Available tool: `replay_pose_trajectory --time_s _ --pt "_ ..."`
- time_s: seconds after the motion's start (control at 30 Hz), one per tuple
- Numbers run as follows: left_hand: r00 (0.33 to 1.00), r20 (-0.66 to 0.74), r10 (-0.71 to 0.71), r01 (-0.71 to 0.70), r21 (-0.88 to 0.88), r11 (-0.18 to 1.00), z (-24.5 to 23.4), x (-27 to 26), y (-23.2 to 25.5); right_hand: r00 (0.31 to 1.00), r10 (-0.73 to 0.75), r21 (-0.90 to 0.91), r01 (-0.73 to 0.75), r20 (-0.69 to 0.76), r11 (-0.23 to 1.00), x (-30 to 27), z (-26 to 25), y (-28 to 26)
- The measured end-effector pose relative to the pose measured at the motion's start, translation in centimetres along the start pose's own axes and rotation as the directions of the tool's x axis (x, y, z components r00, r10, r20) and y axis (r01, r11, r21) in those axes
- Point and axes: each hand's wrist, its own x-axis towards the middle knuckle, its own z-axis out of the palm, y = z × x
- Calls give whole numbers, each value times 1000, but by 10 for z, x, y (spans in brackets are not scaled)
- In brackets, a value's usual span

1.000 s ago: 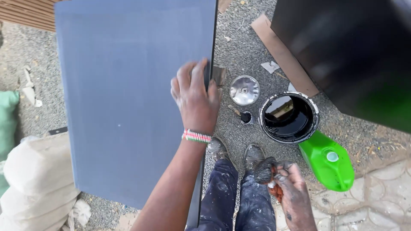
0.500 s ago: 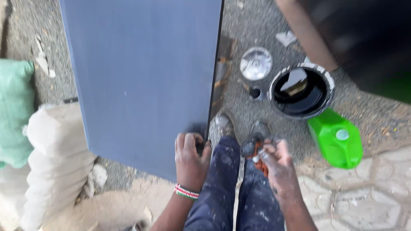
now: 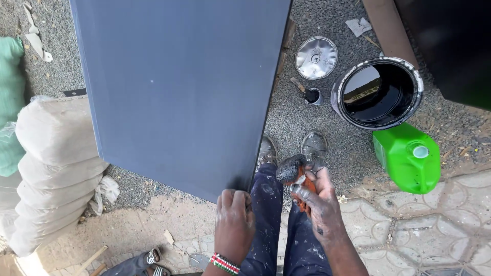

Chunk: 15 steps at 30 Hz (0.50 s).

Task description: Painting a furniture panel with black paint using a brush and a rag.

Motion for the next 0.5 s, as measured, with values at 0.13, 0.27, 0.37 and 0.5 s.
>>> replay_pose_trajectory --time_s 0.13,0.27,0.37,0.5 --pt "999 49 -22 26 -85 996 -3 -8 2 992 -102 136 92 68 986 9 -8 38" --pt "995 -16 -103 98 -186 978 18 -14 -11 998 -51 55 49 29 997 11 -19 43" --pt "991 -48 -125 115 -177 977 28 -10 -21 996 -87 65 86 10 994 13 -26 32" --pt "995 -91 49 -63 -166 984 15 -12 -15 992 -14 -64 6 -126 998 13 -22 25"
